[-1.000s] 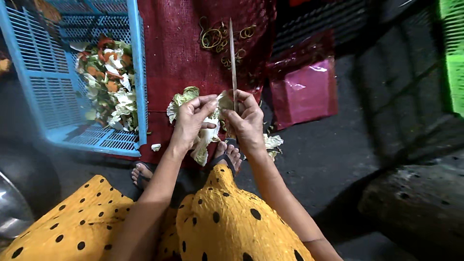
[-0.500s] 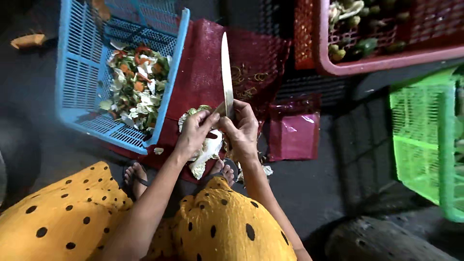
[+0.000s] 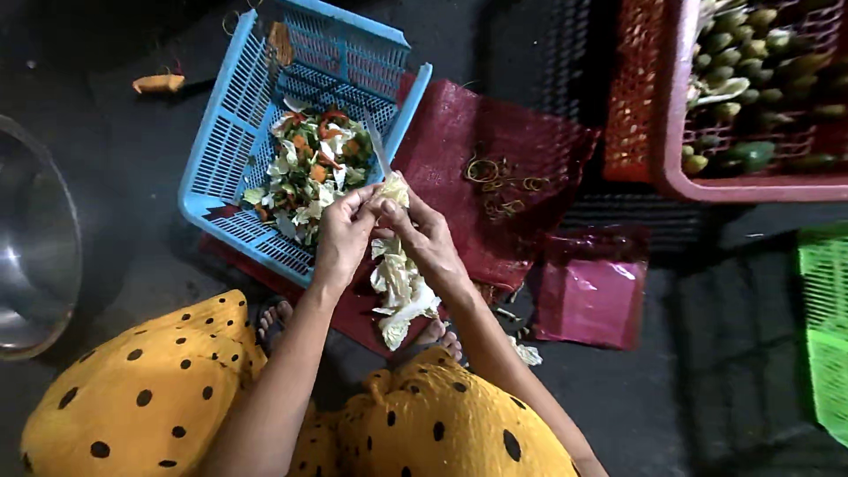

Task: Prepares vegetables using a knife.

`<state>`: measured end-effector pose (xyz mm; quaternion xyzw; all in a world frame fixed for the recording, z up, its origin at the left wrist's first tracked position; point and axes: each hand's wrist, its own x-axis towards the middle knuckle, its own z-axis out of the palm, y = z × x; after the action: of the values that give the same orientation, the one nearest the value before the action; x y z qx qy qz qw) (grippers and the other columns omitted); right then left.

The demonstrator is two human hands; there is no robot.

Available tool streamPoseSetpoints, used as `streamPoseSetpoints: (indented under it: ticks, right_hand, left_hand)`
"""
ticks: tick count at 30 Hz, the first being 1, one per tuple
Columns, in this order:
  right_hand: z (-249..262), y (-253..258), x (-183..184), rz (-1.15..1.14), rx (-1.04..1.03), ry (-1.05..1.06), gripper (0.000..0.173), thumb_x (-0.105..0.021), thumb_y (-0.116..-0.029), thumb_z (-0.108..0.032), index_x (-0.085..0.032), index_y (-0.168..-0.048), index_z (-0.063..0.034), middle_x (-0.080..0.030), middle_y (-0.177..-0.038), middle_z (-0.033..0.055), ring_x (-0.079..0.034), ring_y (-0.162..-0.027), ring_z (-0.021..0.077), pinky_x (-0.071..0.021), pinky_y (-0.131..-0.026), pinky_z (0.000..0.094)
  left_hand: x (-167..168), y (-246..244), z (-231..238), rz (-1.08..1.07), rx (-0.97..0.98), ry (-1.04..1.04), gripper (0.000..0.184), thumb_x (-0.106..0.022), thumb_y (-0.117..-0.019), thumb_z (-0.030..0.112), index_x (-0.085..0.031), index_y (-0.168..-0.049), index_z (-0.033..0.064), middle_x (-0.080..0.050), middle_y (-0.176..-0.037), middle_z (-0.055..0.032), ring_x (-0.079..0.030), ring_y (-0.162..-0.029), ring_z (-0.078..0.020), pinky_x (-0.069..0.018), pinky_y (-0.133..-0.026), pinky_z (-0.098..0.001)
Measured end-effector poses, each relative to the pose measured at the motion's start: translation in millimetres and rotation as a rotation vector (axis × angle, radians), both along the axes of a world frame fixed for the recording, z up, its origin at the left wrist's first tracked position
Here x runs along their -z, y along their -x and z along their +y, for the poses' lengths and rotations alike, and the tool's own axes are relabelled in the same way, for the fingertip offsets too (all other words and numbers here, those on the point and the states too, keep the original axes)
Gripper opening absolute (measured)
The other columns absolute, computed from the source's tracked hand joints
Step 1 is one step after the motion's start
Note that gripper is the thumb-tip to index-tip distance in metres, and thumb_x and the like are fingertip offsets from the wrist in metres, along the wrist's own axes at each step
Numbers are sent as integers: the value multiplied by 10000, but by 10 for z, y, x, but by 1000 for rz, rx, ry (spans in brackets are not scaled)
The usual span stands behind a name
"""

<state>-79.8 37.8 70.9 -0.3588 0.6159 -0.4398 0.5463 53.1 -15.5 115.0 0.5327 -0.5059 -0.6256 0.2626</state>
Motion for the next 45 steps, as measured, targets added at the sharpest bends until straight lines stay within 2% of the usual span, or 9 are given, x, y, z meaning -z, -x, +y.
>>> streamPoseSetpoints:
  ticks: [3, 11, 14, 22, 27, 29, 31, 35, 45]
  right_hand:
    - [-84, -116, -9, 31, -23, -51, 593, -481, -1058, -517, -388, -1600, -295, -694, -992, 100, -575, -663, 163, -485, -562, 352]
    - [-279, -335, -35, 6, -73, -27, 556, -425, -1067, -545, -415, -1581, -335, -695, -937, 104, -576, -605, 188, -496, -506, 375]
    - [-342, -420, -59, 8, -95, 3, 523, -411, -1075, -534, -439, -1557, -335, -658, -842, 94, -565, -560, 195, -479, -463, 374]
    - [-709, -530, 147, 53, -164, 261, 445, -465, -1094, -336, -544, -1493, -156, -713, -1249, 81, -703, -1030, 124, -564, -910, 383]
    - [-734, -479, -146, -334, -184, 236, 398, -484, -1086, -227, -567, -1429, -42, -601, -751, -42, -458, -530, 6, -394, -466, 181]
    - [-828, -383, -154, 7, -212, 315, 404, -524, -1076, -297, -592, -1436, -126, -708, -934, -16, -601, -681, 31, -520, -617, 222]
    - [-945, -328, -106, 596, -231, 325, 536, -598, -1016, -428, -524, -1522, -265, -716, -1059, 104, -667, -776, 234, -531, -670, 452]
    - [-1141, -267, -23, 1132, -317, 280, 916, -735, -902, -390, -262, -1634, -110, -604, -1187, 297, -645, -870, 471, -504, -663, 585]
    - [-840, -249, 157, 304, -251, 27, 770, -584, -946, -649, -438, -1576, -233, -668, -1314, 162, -663, -1141, 346, -503, -938, 641]
  left_hand:
    - [31, -88, 18, -241, 69, 216, 299, -551, -1058, 91, -649, -1338, 53, -721, -1142, -119, -705, -793, -169, -608, -702, -346]
    - [-46, -242, -85, -471, 66, 418, 284, -565, -1053, 100, -694, -1300, 45, -737, -1181, -133, -717, -988, -206, -568, -882, -397]
    - [-54, -296, -151, -512, 34, 387, 269, -540, -1057, 95, -707, -1256, 28, -741, -1080, -151, -704, -893, -222, -563, -813, -416]
    - [189, -474, -335, -472, -100, 367, 223, -574, -1024, 62, -749, -1157, 31, -764, -1042, -85, -724, -926, -91, -586, -876, -302]
    - [169, -483, -427, -523, -151, 285, 242, -580, -1020, 42, -713, -1218, -1, -735, -960, -90, -684, -817, -105, -560, -791, -291]
    - [243, -529, -487, -165, -325, 13, 280, -520, -1063, 68, -627, -1309, -12, -687, -1013, -74, -695, -807, -115, -615, -724, -289]
    - [284, -591, -513, 95, -422, -160, 322, -435, -1070, 64, -553, -1364, 7, -667, -1123, -88, -689, -920, -176, -608, -801, -379]
    - [296, -620, -536, 124, -409, -144, 480, -428, -1030, -52, -479, -1498, 45, -539, -1435, -124, -668, -1045, -198, -594, -850, -378]
    - [282, -396, -432, 173, -554, -186, 222, -538, -1023, 0, -637, -1216, 49, -702, -911, -49, -700, -761, -144, -619, -693, -313]
